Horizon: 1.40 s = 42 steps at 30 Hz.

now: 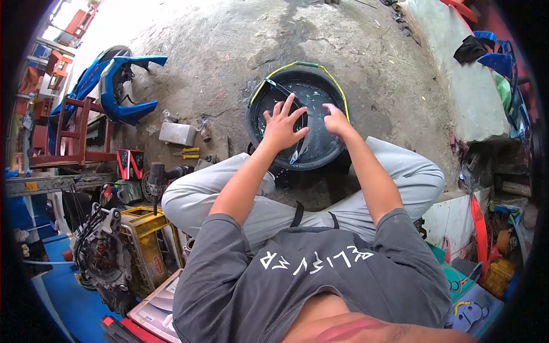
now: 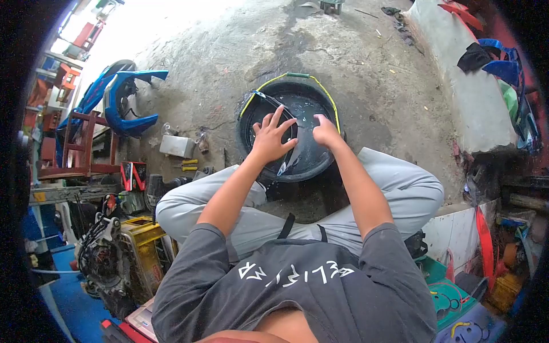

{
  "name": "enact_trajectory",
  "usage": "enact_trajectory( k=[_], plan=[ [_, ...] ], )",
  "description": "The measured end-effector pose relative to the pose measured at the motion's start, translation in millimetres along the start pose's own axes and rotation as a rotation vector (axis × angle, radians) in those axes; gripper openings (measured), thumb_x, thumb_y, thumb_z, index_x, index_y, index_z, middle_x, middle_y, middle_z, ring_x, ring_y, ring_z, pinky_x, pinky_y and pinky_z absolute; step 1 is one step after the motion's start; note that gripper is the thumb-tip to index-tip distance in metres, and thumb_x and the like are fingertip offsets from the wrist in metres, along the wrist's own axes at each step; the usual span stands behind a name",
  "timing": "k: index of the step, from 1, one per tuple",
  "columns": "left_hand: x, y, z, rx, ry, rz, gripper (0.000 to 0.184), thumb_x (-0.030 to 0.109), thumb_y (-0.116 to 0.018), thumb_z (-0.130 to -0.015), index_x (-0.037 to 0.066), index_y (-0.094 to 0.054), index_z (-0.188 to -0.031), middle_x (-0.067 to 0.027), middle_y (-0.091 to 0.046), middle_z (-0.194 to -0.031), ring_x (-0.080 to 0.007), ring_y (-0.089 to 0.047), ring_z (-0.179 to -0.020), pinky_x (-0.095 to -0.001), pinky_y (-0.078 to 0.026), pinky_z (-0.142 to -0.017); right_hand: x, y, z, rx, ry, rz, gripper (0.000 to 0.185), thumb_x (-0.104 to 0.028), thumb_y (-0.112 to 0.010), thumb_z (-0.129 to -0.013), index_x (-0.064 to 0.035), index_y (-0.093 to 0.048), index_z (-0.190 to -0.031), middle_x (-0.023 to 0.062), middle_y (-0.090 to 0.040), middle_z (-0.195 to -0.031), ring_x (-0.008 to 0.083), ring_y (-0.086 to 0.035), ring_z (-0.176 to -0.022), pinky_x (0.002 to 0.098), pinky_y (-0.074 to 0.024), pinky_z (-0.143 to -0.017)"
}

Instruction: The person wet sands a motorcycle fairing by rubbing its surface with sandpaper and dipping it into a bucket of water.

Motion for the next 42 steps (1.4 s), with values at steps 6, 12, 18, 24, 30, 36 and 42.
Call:
enact_trajectory(
  k=[6, 12, 18, 24, 30, 36, 42],
  plan=[
    [-2, -5, 3, 0.019, -0.007, -0.004, 0.071, 0.059, -0.077, -0.085, 0.036, -0.061, -0.15, -0.0103, -0.029, -0.177, -0.0424, -0.037, -0.153, -0.0779, -0.034, -0.109, -12, 9, 17, -0.281, -0.109, -0.658, 0.053, -0.005, -0.055, -0.102, -0.012, -0.052, -0.154, 0.017, -0.079, -0.115, 0.027, -0.078, -0.103, 0.0388, -0.059, -0.088],
    [-1, -4, 1, 0.007, -0.004, -0.025, 0.072, 0.062, -0.076, -0.086, 0.037, -0.06, -0.152, -0.0101, -0.027, -0.178, -0.041, -0.036, -0.154, -0.0754, -0.034, -0.109, 2, -2, 6, 0.04, -0.002, -0.123, 0.073, -0.001, -0.049, -0.087, -0.0072, -0.045, -0.16, 0.0275, -0.066, -0.143, 0.0402, -0.065, -0.132, 0.0467, -0.0495, -0.113],
    [2, 14, 4, -0.122, 0.001, -0.019, 0.092, 0.07, -0.08, -0.079, 0.036, -0.052, -0.16, -0.0113, -0.025, -0.179, -0.0423, -0.032, -0.158, -0.0755, -0.032, -0.11, 41, -28, -35, -0.398, -0.31, -0.324, 0.055, 0.002, -0.048, -0.088, 0.0081, -0.061, -0.141, 0.027, -0.07, -0.128, 0.0389, -0.073, -0.113, 0.0451, -0.0608, -0.095],
    [-16, 43, 2, -0.232, 0.13, 0.093, 0.125, 0.074, -0.092, -0.061, 0.032, -0.04, -0.167, -0.0172, -0.033, -0.175, -0.0455, -0.034, -0.158, -0.0714, -0.036, -0.115, 2, 4, -10, -0.369, -0.379, -0.606, 0.042, 0.0, -0.051, -0.093, 0.01, -0.065, -0.131, 0.0239, -0.071, -0.122, 0.0358, -0.074, -0.107, 0.044, -0.0644, -0.093],
    [-18, 33, 15, -0.542, 0.184, 0.087, 0.134, 0.07, -0.095, -0.059, 0.031, -0.032, -0.171, -0.0148, -0.035, -0.174, -0.0447, -0.034, -0.158, -0.0733, -0.031, -0.121, 26, -35, -48, -0.244, -0.105, 0.54, 0.034, -0.011, -0.061, -0.084, 0.0071, -0.079, -0.106, 0.0319, -0.076, -0.113, 0.0417, -0.078, -0.103, 0.0452, -0.0603, -0.09],
    [-26, 22, 16, -0.585, 0.225, 0.169, 0.135, 0.071, -0.094, -0.059, 0.026, -0.032, -0.171, -0.0183, -0.04, -0.171, -0.0444, -0.038, -0.156, -0.0711, -0.032, -0.122, -6, -22, 6, -0.601, -0.399, -0.159, 0.023, -0.001, -0.058, -0.093, 0.0058, -0.078, -0.103, 0.0196, -0.078, -0.095, 0.0346, -0.079, -0.086, 0.047, -0.066, -0.073],
    [-21, 20, 18, -0.706, 0.188, 0.14, 0.142, 0.074, -0.093, -0.058, 0.024, -0.027, -0.172, -0.0197, -0.033, -0.175, -0.0441, -0.027, -0.162, -0.0773, -0.024, -0.122, -95, 1, 65, -0.754, -0.149, -0.309, 0.027, -0.004, -0.055, -0.095, 0.0075, -0.075, -0.108, 0.0221, -0.078, -0.102, 0.0315, -0.079, -0.09, 0.0428, -0.0668, -0.083]
  ],
)
Point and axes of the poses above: each hand's wrist, its own z-axis away from the middle knuckle, its own y-axis out of the back of the hand, x = y × z, the point moved 4 cm from there along -z, towards the middle knuckle
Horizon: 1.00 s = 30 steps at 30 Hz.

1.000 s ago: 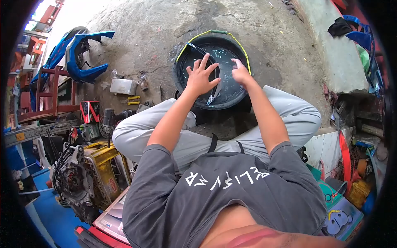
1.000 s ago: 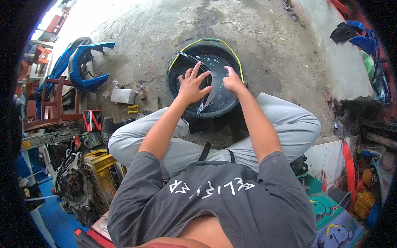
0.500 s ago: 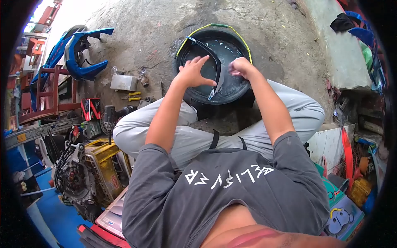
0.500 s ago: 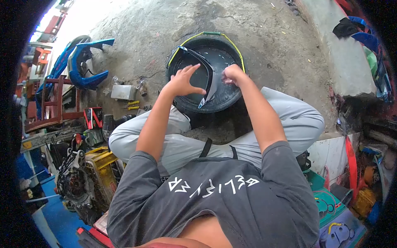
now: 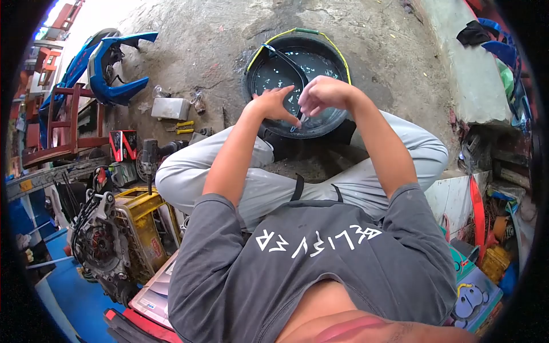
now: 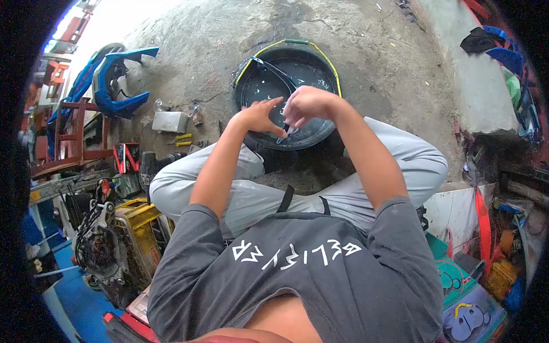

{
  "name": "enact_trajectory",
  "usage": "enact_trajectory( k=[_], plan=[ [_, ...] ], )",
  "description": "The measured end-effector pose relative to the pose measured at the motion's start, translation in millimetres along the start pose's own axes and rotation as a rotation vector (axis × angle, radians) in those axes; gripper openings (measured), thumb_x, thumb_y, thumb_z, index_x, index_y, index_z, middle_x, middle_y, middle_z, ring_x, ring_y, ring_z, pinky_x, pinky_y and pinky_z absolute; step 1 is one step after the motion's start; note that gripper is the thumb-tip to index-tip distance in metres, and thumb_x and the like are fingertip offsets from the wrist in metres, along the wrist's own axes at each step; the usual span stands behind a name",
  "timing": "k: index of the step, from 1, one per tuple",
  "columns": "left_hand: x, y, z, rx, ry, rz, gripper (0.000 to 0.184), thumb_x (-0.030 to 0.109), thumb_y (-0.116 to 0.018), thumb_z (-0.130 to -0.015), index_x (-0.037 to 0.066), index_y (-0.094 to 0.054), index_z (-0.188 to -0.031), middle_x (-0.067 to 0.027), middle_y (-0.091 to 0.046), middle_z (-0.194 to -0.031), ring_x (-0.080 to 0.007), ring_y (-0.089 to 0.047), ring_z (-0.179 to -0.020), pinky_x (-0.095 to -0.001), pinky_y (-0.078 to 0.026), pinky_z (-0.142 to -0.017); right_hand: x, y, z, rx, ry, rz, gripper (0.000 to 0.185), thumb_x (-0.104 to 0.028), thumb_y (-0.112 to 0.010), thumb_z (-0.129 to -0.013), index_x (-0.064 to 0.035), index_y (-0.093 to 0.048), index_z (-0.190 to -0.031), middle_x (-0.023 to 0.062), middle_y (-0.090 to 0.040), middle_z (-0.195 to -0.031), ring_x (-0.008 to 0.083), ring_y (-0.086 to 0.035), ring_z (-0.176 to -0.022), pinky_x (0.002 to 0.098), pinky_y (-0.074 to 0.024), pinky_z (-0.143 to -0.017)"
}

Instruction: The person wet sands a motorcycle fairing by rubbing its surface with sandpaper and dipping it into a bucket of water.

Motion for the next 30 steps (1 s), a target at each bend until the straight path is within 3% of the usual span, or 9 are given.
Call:
enact_trajectory(
  k=[5, 9, 12, 13, 16, 19, 20, 26, 30],
  plan=[
    [1, -2, 2, -0.023, 0.003, 0.006, 0.146, 0.074, -0.094, -0.056, 0.025, -0.022, -0.174, -0.019, -0.03, -0.176, -0.0442, -0.023, -0.163, -0.0812, -0.017, -0.122, -11, -6, -1, 0.07, 0.104, 0.17, 0.038, 0.0, -0.045, -0.094, 0.0084, -0.074, -0.117, 0.0226, -0.078, -0.108, 0.031, -0.078, -0.101, 0.0422, -0.0638, -0.095],
    [1, -4, 2, 0.032, 0.009, -0.003, 0.142, 0.079, -0.09, -0.056, 0.024, -0.029, -0.172, -0.0195, -0.035, -0.174, -0.0439, -0.025, -0.162, -0.0816, -0.018, -0.121, 7, 44, -30, 0.476, 0.095, 0.082, 0.041, -0.002, -0.048, -0.093, 0.004, -0.074, -0.124, 0.0201, -0.077, -0.125, 0.0308, -0.074, -0.115, 0.0419, -0.0605, -0.096],
    [1, -3, 2, 0.077, 0.013, -0.017, 0.136, 0.082, -0.087, -0.06, 0.023, -0.033, -0.171, -0.0194, -0.039, -0.172, -0.0444, -0.029, -0.161, -0.078, -0.023, -0.122, 30, 67, -48, 0.728, 0.03, 0.477, 0.041, -0.003, -0.052, -0.088, 0.0051, -0.076, -0.121, 0.0232, -0.078, -0.121, 0.0344, -0.075, -0.113, 0.0438, -0.0592, -0.094],
    [0, -3, 0, 0.106, 0.012, -0.009, 0.133, 0.082, -0.086, -0.062, 0.023, -0.035, -0.17, -0.0194, -0.041, -0.171, -0.0442, -0.032, -0.16, -0.0764, -0.024, -0.122, 56, 84, -71, 0.791, 0.081, 0.545, 0.03, -0.011, -0.06, -0.084, 0.0071, -0.078, -0.1, 0.0336, -0.075, -0.106, 0.0427, -0.076, -0.104, 0.0464, -0.059, -0.09],
    [-2, 0, -2, 0.189, 0.009, 0.005, 0.123, 0.081, -0.083, -0.069, 0.022, -0.039, -0.168, -0.0192, -0.045, -0.168, -0.0436, -0.04, -0.156, -0.0721, -0.029, -0.122, 79, 71, -82, 0.719, -0.069, 0.934, 0.025, -0.011, -0.064, -0.086, 0.0053, -0.08, -0.096, 0.0314, -0.077, -0.103, 0.0424, -0.077, -0.104, 0.0489, -0.0608, -0.086],
    [-4, 2, -1, 0.234, 0.012, 0.001, 0.11, 0.078, -0.078, -0.078, 0.022, -0.043, -0.166, -0.0186, -0.049, -0.165, -0.0427, -0.045, -0.152, -0.07, -0.032, -0.121, 92, 77, -77, 0.491, 0.019, 0.036, 0.022, -0.008, -0.063, -0.092, 0.006, -0.079, -0.098, 0.0266, -0.078, -0.099, 0.0369, -0.078, -0.097, 0.0455, -0.0646, -0.08],
    [-5, 2, -1, 0.232, 0.02, 0.004, 0.105, 0.076, -0.077, -0.081, 0.022, -0.044, -0.165, -0.0183, -0.05, -0.165, -0.0424, -0.046, -0.152, -0.0701, -0.033, -0.12, 51, 50, -39, 0.464, -0.035, -0.168, 0.031, -0.001, -0.052, -0.098, 0.0104, -0.069, -0.121, 0.0245, -0.075, -0.11, 0.0359, -0.077, -0.096, 0.0443, -0.0659, -0.081],
    [-16, -13, -27, 0.322, 0.042, 0.011, 0.072, 0.056, -0.069, -0.097, 0.02, -0.053, -0.158, -0.0159, -0.056, -0.159, -0.0411, -0.05, -0.148, -0.0724, -0.034, -0.119, -17, 0, 39, 0.203, 0.188, -0.063, 0.043, 0.001, -0.042, -0.093, 0.0085, -0.069, -0.126, 0.0217, -0.076, -0.117, 0.0301, -0.075, -0.11, 0.0417, -0.0611, -0.1],
    [-12, -22, -30, 0.297, 0.022, 0.097, 0.06, 0.042, -0.066, -0.101, 0.019, -0.055, -0.156, -0.0173, -0.059, -0.154, -0.0422, -0.052, -0.146, -0.0699, -0.037, -0.118, 12, 38, 2, 0.331, 0.192, -0.112, 0.043, -0.001, -0.044, -0.094, 0.0039, -0.071, -0.128, 0.018, -0.076, -0.119, 0.0279, -0.074, -0.114, 0.0408, -0.0597, -0.099]
  ],
)
Point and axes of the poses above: each hand's wrist, its own z-axis away from the middle knuckle, its own y-axis out of the back of the hand, x = y × z, the point moved 4 cm from there along -z, towards the middle knuckle
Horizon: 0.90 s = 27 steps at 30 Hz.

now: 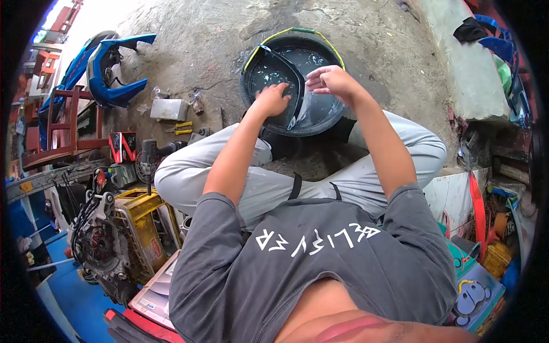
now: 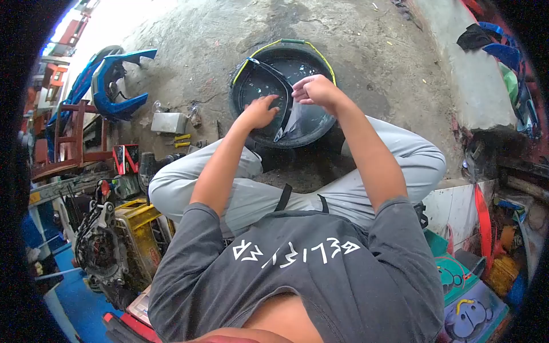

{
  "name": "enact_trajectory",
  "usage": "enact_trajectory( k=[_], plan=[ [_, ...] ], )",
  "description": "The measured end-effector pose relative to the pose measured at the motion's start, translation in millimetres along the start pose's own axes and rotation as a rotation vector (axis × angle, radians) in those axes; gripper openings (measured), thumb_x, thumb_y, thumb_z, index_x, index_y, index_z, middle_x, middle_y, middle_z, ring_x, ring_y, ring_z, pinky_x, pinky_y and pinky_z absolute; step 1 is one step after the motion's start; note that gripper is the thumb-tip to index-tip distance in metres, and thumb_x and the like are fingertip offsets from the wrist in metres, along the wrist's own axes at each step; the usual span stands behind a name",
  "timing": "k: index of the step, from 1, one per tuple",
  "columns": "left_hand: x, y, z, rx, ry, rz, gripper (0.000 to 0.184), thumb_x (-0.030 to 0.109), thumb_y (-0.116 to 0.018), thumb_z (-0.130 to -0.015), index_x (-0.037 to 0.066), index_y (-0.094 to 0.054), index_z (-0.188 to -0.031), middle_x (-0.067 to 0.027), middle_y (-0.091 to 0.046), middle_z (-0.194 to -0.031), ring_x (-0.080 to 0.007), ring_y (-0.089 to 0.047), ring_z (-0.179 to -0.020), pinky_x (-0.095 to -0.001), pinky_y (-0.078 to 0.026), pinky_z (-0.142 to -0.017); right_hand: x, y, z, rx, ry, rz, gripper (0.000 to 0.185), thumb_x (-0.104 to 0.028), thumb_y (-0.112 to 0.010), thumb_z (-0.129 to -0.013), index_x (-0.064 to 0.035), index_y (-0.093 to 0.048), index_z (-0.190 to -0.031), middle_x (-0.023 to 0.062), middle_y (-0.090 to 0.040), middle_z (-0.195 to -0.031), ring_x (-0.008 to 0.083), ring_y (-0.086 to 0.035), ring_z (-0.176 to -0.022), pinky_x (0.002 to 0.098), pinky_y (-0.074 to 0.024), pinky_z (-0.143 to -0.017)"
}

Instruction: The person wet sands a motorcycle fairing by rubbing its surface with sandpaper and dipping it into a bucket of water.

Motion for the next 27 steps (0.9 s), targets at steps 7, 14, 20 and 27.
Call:
enact_trajectory(
  k=[7, 14, 20, 27],
  plan=[
    [-22, -24, -16, -0.028, -0.062, 0.024, 0.056, 0.03, -0.062, -0.1, 0.016, -0.056, -0.154, -0.0202, -0.06, -0.152, -0.0423, -0.057, -0.14, -0.059, -0.043, -0.118, 92, 15, -71, 0.313, -0.056, 0.677, 0.041, -0.007, -0.056, -0.086, 0.0093, -0.074, -0.118, 0.0322, -0.075, -0.114, 0.044, -0.076, -0.108, 0.0468, -0.0586, -0.093],
    [-21, -23, -14, -0.08, 0.011, 0.011, 0.063, 0.029, -0.061, -0.1, 0.017, -0.048, -0.16, -0.0204, -0.056, -0.157, -0.043, -0.056, -0.143, -0.0622, -0.042, -0.118, 7, -15, 20, -0.118, -0.154, 0.109, 0.044, 0.001, -0.041, -0.09, 0.0061, -0.072, -0.12, 0.0192, -0.077, -0.109, 0.0279, -0.077, -0.097, 0.0388, -0.063, -0.091],
    [-15, -27, -18, -0.151, 0.043, -0.089, 0.059, 0.031, -0.06, -0.101, 0.016, -0.051, -0.158, -0.0201, -0.058, -0.155, -0.045, -0.055, -0.143, -0.0673, -0.041, -0.118, 22, -5, 0, 0.107, -0.08, 0.059, 0.045, 0.002, -0.043, -0.09, 0.0049, -0.074, -0.123, 0.0166, -0.077, -0.115, 0.0274, -0.074, -0.111, 0.0391, -0.0576, -0.102],
    [1, -9, -2, -0.048, 0.019, -0.019, 0.052, 0.028, -0.06, -0.104, 0.007, -0.056, -0.152, -0.0283, -0.059, -0.151, -0.0457, -0.057, -0.139, -0.0518, -0.045, -0.117, 105, 21, -94, 0.385, -0.163, 0.688, 0.039, -0.014, -0.058, -0.088, 0.0074, -0.076, -0.115, 0.034, -0.072, -0.124, 0.048, -0.071, -0.118, 0.0471, -0.0567, -0.1]
  ],
)
Point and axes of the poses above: each hand's wrist, its own z-axis away from the middle knuckle, its own y-axis out of the back of the hand, x = y × z, the point moved 4 cm from there along -z, towards the middle knuckle
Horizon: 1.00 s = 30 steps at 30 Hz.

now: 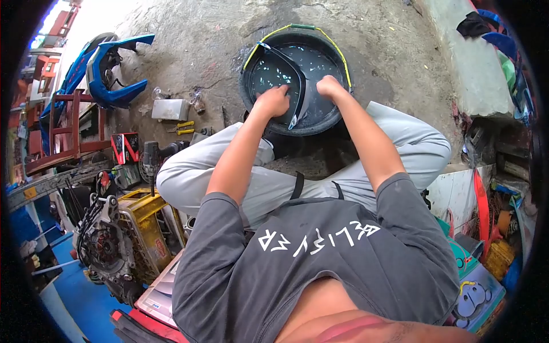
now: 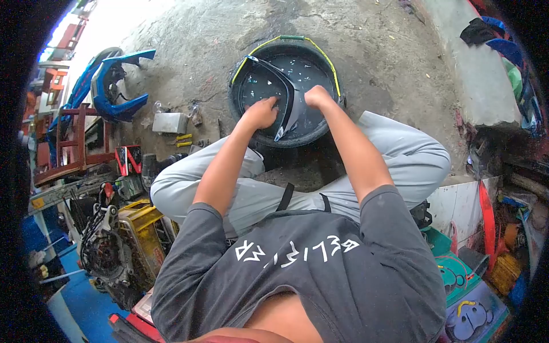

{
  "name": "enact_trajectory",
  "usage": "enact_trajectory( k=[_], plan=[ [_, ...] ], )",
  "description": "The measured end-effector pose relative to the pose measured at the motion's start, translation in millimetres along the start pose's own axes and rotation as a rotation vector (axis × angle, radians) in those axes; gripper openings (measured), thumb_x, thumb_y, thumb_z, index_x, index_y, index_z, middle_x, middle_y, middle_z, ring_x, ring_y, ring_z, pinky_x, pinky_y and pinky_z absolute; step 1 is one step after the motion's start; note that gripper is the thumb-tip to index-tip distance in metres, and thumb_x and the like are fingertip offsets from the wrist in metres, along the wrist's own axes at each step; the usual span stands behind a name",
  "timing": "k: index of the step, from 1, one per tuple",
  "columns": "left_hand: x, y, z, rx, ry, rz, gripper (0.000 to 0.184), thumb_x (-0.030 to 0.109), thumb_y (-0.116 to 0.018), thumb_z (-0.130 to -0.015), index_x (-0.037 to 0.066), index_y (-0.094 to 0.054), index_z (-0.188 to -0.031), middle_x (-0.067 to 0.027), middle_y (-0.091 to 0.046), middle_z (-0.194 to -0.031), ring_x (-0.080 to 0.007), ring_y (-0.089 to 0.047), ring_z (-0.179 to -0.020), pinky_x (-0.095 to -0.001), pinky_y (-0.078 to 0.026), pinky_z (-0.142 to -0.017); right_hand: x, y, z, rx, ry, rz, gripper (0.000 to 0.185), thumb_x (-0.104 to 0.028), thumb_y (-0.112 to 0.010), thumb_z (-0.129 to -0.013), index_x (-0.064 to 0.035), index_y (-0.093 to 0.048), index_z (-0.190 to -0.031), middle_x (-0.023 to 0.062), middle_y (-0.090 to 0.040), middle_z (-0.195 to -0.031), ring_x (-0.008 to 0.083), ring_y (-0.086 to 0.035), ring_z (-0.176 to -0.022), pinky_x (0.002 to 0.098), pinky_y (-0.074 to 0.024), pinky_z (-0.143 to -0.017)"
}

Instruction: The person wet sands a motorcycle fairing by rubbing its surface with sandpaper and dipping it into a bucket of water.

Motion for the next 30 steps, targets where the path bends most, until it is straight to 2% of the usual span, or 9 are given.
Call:
enact_trajectory(
  k=[3, 8, 9, 15, 18, 22, 23, 26, 30],
  plan=[
    [-4, 7, -10, 0.118, -0.06, 0.22, 0.054, 0.032, -0.058, -0.106, 0.004, -0.055, -0.153, -0.0287, -0.057, -0.153, -0.0436, -0.056, -0.142, -0.0492, -0.044, -0.119, 3, -3, -2, -0.037, -0.055, -0.141, 0.036, -0.01, -0.058, -0.087, 0.008, -0.076, -0.111, 0.0343, -0.072, -0.116, 0.0473, -0.071, -0.113, 0.0469, -0.0577, -0.094],
    [-9, -6, -29, 0.249, 0.031, 0.767, 0.061, 0.042, -0.059, -0.107, -0.001, -0.057, -0.15, -0.0285, -0.063, -0.147, -0.0389, -0.059, -0.14, -0.0426, -0.045, -0.117, -42, 35, 60, -0.028, 0.034, -1.314, 0.043, 0.011, -0.044, -0.088, 0.0119, -0.067, -0.124, 0.0232, -0.072, -0.115, 0.0354, -0.072, -0.107, 0.0428, -0.0606, -0.094],
    [-3, -6, -29, 0.226, 0.063, 0.851, 0.064, 0.045, -0.059, -0.107, -0.001, -0.056, -0.151, -0.0277, -0.064, -0.147, -0.0371, -0.061, -0.138, -0.042, -0.046, -0.117, -65, 56, 94, -0.105, 0.128, -1.283, 0.05, 0.012, -0.043, -0.088, 0.0159, -0.057, -0.136, 0.0257, -0.067, -0.13, 0.0348, -0.068, -0.12, 0.0437, -0.0559, -0.109],
    [17, 3, -43, 0.186, 0.041, 0.98, 0.068, 0.048, -0.073, -0.1, -0.005, -0.062, -0.142, -0.0216, -0.073, -0.132, -0.0317, -0.068, -0.126, -0.0397, -0.049, -0.109, -24, 37, 77, 0.056, 0.05, -1.276, 0.042, 0.006, -0.043, -0.098, 0.0137, -0.062, -0.135, 0.0191, -0.07, -0.121, 0.0225, -0.07, -0.104, 0.0304, -0.0583, -0.093],
    [11, -7, -60, 0.25, 0.111, 0.946, 0.069, 0.048, -0.073, -0.099, -0.006, -0.063, -0.141, -0.0215, -0.073, -0.132, -0.032, -0.068, -0.126, -0.0397, -0.049, -0.109, 9, 10, 67, 0.052, -0.065, -1.215, 0.059, 0.01, -0.047, -0.088, 0.0149, -0.053, -0.147, 0.0251, -0.06, -0.142, 0.0299, -0.062, -0.126, 0.0372, -0.0531, -0.107],
    [6, -39, -103, 0.293, 0.307, 1.431, 0.083, 0.069, -0.052, -0.106, -0.004, -0.059, -0.145, -0.019, -0.067, -0.143, -0.0303, -0.064, -0.13, -0.0415, -0.047, -0.113, 12, 10, 48, 0.168, -0.042, -1.145, 0.069, 0.01, -0.052, -0.083, 0.0092, -0.053, -0.152, 0.0233, -0.058, -0.148, 0.0285, -0.059, -0.124, 0.0329, -0.0479, -0.101],
    [14, -41, -95, 0.121, 0.312, 1.635, 0.089, 0.079, -0.043, -0.104, 0.001, -0.061, -0.144, -0.0173, -0.068, -0.142, -0.0324, -0.064, -0.129, -0.0461, -0.047, -0.114, 17, 5, 38, 0.237, -0.101, -1.179, 0.052, 0.007, -0.053, -0.083, 0.0071, -0.066, -0.133, 0.0188, -0.065, -0.13, 0.0257, -0.059, -0.114, 0.0302, -0.0439, -0.095],
    [18, -46, -93, 0.191, 0.17, 2.005, 0.087, 0.081, -0.041, -0.104, 0.006, -0.063, -0.143, -0.0156, -0.069, -0.139, -0.0334, -0.065, -0.127, -0.0484, -0.048, -0.114, 30, -5, 5, 0.158, -0.123, -0.966, 0.056, 0.0, -0.048, -0.089, 0.0102, -0.059, -0.143, 0.0253, -0.064, -0.138, 0.0334, -0.059, -0.13, 0.0394, -0.041, -0.116],
    [36, -15, -63, 0.164, 0.17, 2.013, 0.09, 0.079, -0.036, -0.106, 0.005, -0.054, -0.153, -0.0155, -0.063, -0.15, -0.0337, -0.059, -0.137, -0.0457, -0.042, -0.121, 81, -61, -75, 0.072, -0.109, -1.002, 0.045, -0.001, -0.045, -0.091, 0.0046, -0.07, -0.129, 0.0189, -0.073, -0.116, 0.0246, -0.068, -0.115, 0.0371, -0.0492, -0.105]
  ],
)
Point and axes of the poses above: each hand's wrist, its own z-axis away from the middle knuckle, its own y-axis out of the back of the hand, x = y × z, the point moved 4 cm from there along -z, towards the middle knuckle
